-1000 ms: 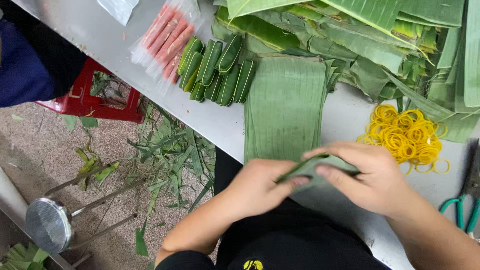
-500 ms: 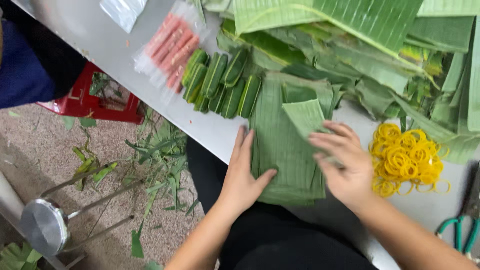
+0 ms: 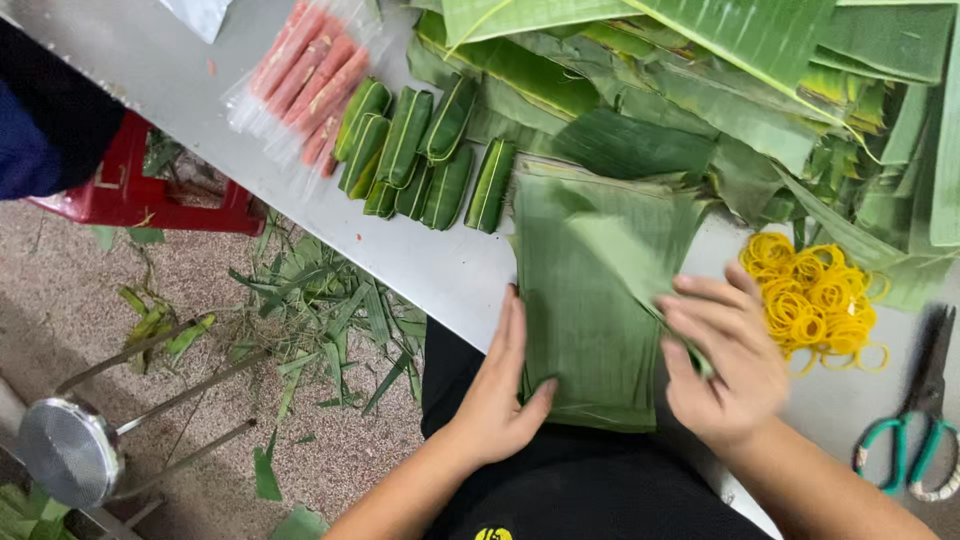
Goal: The person wraps pre-portioned pink sausage links in banana leaves, folds the leaves into neat rectangular packets, and secures each with a yellow rubber band. The finished packets are placed in a row on the table.
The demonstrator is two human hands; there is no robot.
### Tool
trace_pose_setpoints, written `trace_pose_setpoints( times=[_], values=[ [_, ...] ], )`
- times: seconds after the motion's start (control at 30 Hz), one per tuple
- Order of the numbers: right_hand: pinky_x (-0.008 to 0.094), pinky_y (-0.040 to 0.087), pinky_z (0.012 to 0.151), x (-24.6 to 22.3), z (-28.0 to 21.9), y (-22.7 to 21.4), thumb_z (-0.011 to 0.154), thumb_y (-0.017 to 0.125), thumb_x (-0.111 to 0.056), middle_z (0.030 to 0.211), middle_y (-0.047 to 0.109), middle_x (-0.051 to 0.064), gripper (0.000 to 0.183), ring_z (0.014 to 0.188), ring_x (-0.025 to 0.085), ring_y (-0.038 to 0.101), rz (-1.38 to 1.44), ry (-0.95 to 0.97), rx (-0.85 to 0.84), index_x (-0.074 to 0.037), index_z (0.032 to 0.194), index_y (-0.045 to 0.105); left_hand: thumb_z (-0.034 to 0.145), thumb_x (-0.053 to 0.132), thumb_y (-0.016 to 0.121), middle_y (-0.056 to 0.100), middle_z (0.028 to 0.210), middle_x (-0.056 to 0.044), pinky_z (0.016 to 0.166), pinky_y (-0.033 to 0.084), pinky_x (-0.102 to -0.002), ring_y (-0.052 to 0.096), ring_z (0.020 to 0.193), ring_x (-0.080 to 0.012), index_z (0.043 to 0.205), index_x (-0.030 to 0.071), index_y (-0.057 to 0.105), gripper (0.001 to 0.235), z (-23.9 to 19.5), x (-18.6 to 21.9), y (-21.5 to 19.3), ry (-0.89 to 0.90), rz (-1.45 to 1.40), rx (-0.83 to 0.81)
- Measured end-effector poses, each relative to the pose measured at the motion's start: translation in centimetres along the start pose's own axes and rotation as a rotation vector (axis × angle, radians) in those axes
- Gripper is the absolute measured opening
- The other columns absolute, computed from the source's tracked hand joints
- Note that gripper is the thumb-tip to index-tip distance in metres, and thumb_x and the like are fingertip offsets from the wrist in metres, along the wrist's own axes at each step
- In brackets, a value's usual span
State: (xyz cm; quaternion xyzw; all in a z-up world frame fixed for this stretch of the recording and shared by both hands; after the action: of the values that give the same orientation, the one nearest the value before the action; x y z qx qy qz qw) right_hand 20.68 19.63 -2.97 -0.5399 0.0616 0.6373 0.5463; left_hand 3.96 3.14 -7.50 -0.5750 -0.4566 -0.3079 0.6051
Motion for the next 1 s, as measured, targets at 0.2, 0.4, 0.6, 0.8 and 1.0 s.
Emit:
trace_pose_setpoints(
  times=[0.2, 0.4, 0.6, 0.8, 1.0],
  values=[
    [0.04, 0.055, 0.092, -4.0, 2.0, 3.5, 0.072, 0.075, -0.006, 0.115, 0.07, 0.009, 0.046, 0.107, 0.03, 0.066, -0.215, -0.332, -0.374, -0.006, 0.118, 0.074, 0.101, 0.004, 0.065, 0.073, 0.125, -0.008, 0.103, 0.048, -0.044, 0.069, 0.121, -0.0274, 0.12, 0.012, 0.07, 0.021, 5.1, -2.1, -13.8, 0.061, 0.711, 0.667],
    [0.04, 0.054, 0.09, -3.9, 0.5, 6.5, 0.07, 0.078, -0.017, 0.118, 0.07, 0.007, 0.05, 0.108, 0.027, 0.065, -0.232, -0.258, -0.523, -0.008, 0.119, 0.072, 0.093, 0.013, 0.078, 0.068, 0.123, -0.012, 0.096, 0.05, -0.045, 0.062, 0.114, -0.0357, 0.124, 0.011, 0.074, 0.031, 15.5, -7.3, -23.6, 0.053, 0.851, 0.597],
    [0.041, 0.052, 0.09, -3.5, 1.3, 5.5, 0.081, 0.079, -0.032, 0.116, 0.069, 0.008, 0.043, 0.107, 0.03, 0.064, -0.116, -0.163, -0.55, -0.008, 0.116, 0.072, 0.09, 0.016, 0.082, 0.072, 0.105, -0.008, 0.083, 0.053, -0.043, 0.068, 0.099, -0.0312, 0.099, 0.011, 0.073, 0.014, 16.5, -5.4, -23.4, -0.058, 0.884, 0.562],
    [0.041, 0.053, 0.094, -0.5, 1.2, 5.3, 0.09, 0.073, -0.03, 0.116, 0.071, 0.009, 0.036, 0.109, 0.03, 0.066, 0.012, -0.008, -0.572, -0.009, 0.12, 0.072, 0.087, 0.005, 0.08, 0.069, 0.097, -0.005, 0.065, 0.052, -0.028, 0.065, 0.072, -0.0141, 0.134, 0.009, 0.062, 0.051, 12.8, 0.1, -21.3, -0.047, 0.273, 0.611],
    [0.038, 0.051, 0.089, 0.7, 1.0, 3.4, 0.096, 0.065, -0.026, 0.109, 0.068, 0.011, 0.038, 0.101, 0.028, 0.065, 0.311, 0.173, -0.464, -0.001, 0.125, 0.064, 0.093, 0.008, 0.077, 0.069, 0.107, -0.004, 0.08, 0.059, -0.029, 0.069, 0.091, -0.0121, 0.107, 0.0, 0.068, 0.018, 9.5, 2.6, -4.8, -0.147, -0.628, -0.163]
  ],
)
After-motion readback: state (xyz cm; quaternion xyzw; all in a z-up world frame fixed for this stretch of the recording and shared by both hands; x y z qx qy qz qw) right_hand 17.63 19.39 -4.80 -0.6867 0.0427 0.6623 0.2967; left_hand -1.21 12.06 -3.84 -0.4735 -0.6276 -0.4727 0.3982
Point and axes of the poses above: each hand's wrist, its own z-axis towards the middle knuckle, its own y-axis out of the palm, x = y × z, the point moved 5 cm from there along z, towards the middle knuckle
